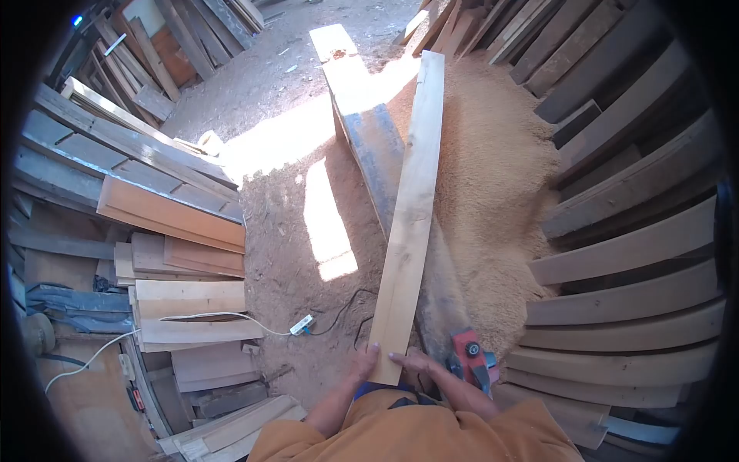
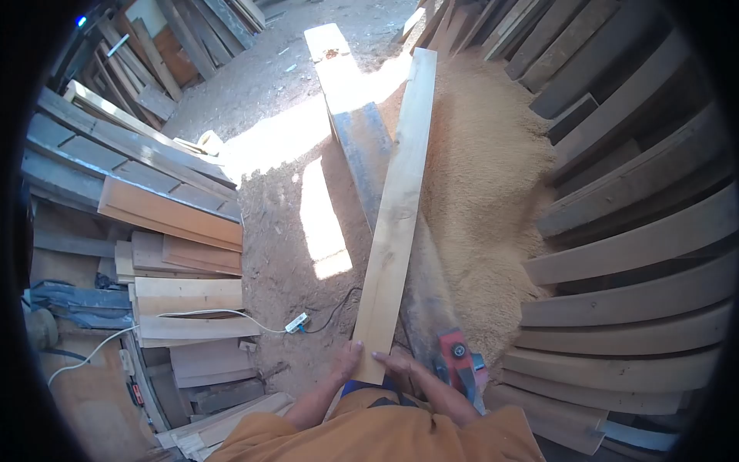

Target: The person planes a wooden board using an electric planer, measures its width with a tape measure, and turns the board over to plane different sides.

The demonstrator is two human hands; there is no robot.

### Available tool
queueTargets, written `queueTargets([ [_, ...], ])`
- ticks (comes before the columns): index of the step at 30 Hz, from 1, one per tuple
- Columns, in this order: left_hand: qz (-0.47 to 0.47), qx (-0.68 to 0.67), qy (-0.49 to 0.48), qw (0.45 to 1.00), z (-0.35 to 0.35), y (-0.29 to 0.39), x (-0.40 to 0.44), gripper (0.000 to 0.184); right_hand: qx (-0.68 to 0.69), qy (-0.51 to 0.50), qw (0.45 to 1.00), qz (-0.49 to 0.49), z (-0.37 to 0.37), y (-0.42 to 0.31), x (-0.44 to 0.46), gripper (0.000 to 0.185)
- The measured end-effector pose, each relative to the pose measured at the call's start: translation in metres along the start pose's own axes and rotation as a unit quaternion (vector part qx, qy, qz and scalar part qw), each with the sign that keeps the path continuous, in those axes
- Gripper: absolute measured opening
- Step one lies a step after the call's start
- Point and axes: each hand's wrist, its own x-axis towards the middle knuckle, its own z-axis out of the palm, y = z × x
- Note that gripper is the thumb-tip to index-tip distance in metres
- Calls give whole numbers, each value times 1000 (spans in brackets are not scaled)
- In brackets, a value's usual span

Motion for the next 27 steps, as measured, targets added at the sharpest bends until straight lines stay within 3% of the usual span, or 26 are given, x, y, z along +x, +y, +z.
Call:
queueTargets([
  [2,-5,-5,4,1000,21,4,-21,62,112,49,992,-35,11,21,-16,64],
  [3,28,-8,42,999,-24,15,34,63,91,55,991,-85,6,-22,50,63],
  [4,42,-29,40,998,-18,16,44,63,71,79,990,-93,-1,-24,53,62],
  [8,51,-6,53,997,11,30,29,68,89,153,983,-51,-5,-8,35,60],
  [11,32,-18,28,999,31,1,24,71,17,190,977,-93,2,1,-3,65],
  [14,78,-177,5,981,55,-36,34,71,-163,245,955,-22,8,2,-31,74],
  [17,110,-179,43,977,41,-10,35,70,-203,231,951,37,22,-83,-84,84],
  [18,109,-203,31,973,45,-21,30,70,-165,202,965,-19,31,-92,-104,89],
  [20,120,-245,15,962,46,-47,51,69,-152,209,965,-39,38,-51,-59,86],
  [23,94,-426,-95,895,36,-2,12,64,-125,238,960,-74,44,-38,-52,78],
  [26,87,-430,-133,889,47,-45,52,61,-131,228,960,-94,33,-22,-45,67],
  [27,110,-401,-97,904,46,-46,50,59,-141,218,961,-99,26,-16,-40,64],
])
